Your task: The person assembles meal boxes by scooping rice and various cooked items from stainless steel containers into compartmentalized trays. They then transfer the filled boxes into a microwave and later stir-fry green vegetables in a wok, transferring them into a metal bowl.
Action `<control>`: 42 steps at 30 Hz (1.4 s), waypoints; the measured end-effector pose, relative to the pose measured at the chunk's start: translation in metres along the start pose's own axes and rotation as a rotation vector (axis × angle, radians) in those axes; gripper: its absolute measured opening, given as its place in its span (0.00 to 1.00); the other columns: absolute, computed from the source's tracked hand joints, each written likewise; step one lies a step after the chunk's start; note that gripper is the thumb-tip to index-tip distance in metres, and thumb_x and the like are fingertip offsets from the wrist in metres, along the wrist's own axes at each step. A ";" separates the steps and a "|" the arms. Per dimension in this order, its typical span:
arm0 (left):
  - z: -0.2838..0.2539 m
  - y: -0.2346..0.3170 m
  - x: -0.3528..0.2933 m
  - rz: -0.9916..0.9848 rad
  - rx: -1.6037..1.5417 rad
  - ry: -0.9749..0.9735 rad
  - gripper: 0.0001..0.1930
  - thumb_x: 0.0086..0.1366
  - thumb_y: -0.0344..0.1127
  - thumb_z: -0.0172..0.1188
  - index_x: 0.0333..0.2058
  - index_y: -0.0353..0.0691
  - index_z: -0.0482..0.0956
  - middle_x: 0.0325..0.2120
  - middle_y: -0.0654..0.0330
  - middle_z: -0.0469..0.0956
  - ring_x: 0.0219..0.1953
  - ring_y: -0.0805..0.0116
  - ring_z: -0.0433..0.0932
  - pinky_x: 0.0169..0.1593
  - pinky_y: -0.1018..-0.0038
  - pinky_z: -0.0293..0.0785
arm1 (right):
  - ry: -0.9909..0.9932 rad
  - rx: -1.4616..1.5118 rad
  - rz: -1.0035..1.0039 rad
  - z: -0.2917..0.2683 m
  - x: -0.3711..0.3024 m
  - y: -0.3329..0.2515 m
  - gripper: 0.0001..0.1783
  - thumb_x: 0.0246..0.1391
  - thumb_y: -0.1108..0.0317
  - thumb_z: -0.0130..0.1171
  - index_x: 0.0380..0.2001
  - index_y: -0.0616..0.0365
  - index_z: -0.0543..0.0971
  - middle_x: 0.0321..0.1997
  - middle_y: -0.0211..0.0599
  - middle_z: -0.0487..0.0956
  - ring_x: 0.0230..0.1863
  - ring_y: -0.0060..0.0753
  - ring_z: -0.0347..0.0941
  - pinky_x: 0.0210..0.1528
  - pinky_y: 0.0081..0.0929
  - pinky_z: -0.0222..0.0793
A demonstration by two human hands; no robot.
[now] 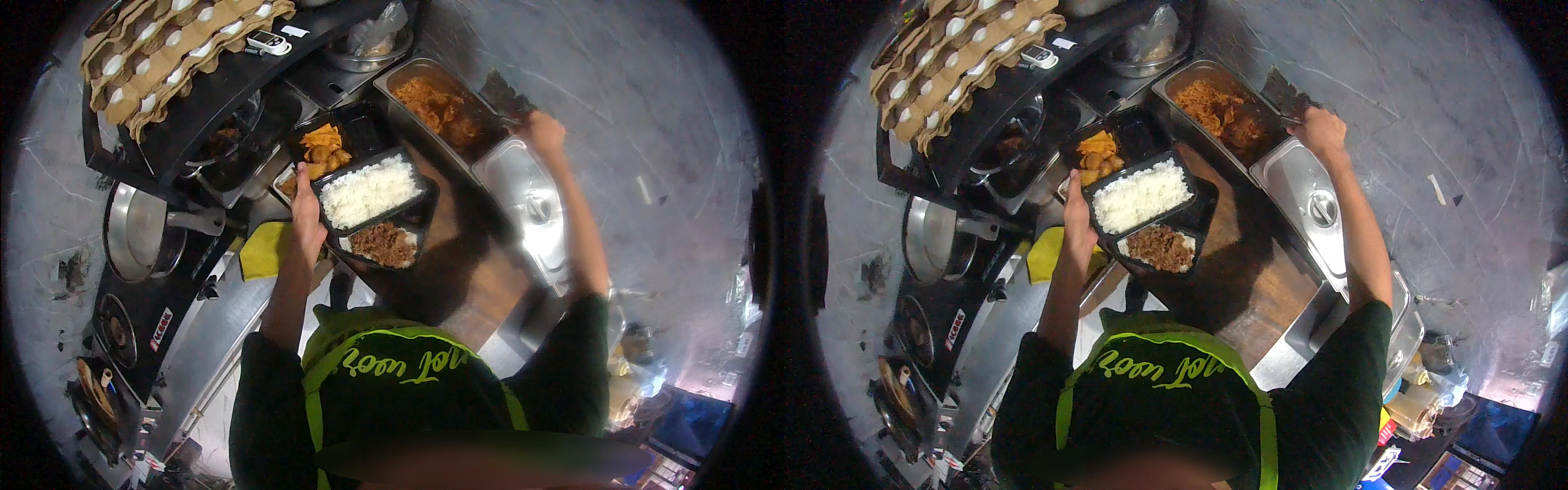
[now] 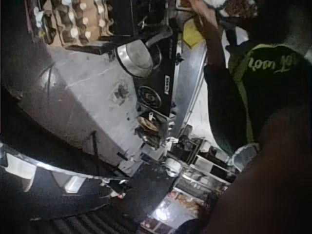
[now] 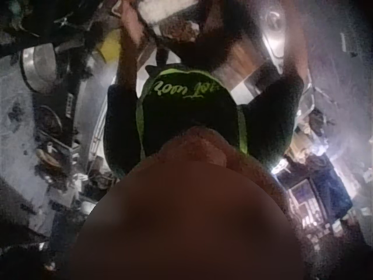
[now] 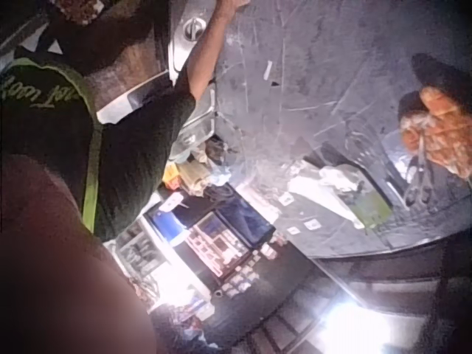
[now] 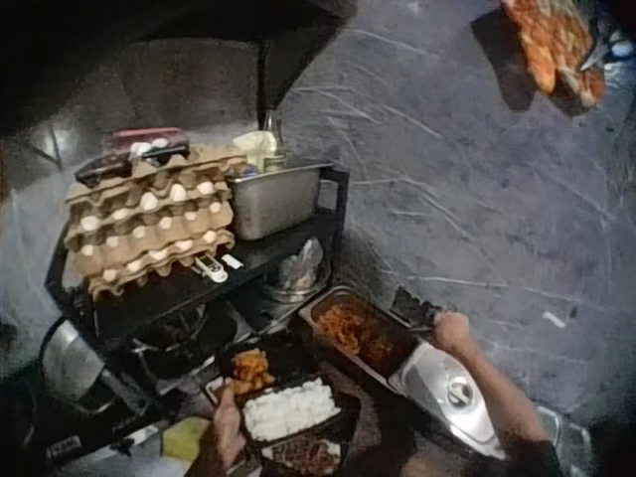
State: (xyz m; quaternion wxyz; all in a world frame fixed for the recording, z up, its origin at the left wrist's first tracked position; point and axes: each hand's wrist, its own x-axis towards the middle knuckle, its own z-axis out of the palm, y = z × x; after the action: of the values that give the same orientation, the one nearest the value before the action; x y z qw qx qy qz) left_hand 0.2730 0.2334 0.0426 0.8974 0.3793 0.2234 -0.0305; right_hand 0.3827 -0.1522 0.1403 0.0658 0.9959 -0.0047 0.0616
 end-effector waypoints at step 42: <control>-0.015 -0.013 0.009 0.018 0.010 -0.009 0.30 0.62 0.57 0.50 0.52 0.38 0.65 0.41 0.58 0.74 0.42 0.67 0.75 0.45 0.70 0.73 | 0.006 0.018 0.007 0.008 0.042 -0.044 0.20 0.45 0.52 0.60 0.33 0.58 0.79 0.36 0.47 0.79 0.41 0.47 0.76 0.40 0.41 0.72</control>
State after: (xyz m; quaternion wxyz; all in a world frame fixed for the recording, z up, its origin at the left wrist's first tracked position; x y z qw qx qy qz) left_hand 0.2727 0.2360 0.0210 0.8968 0.3855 0.2157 -0.0251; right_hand 0.4263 -0.1099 0.1315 0.0568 0.9962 -0.0076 0.0649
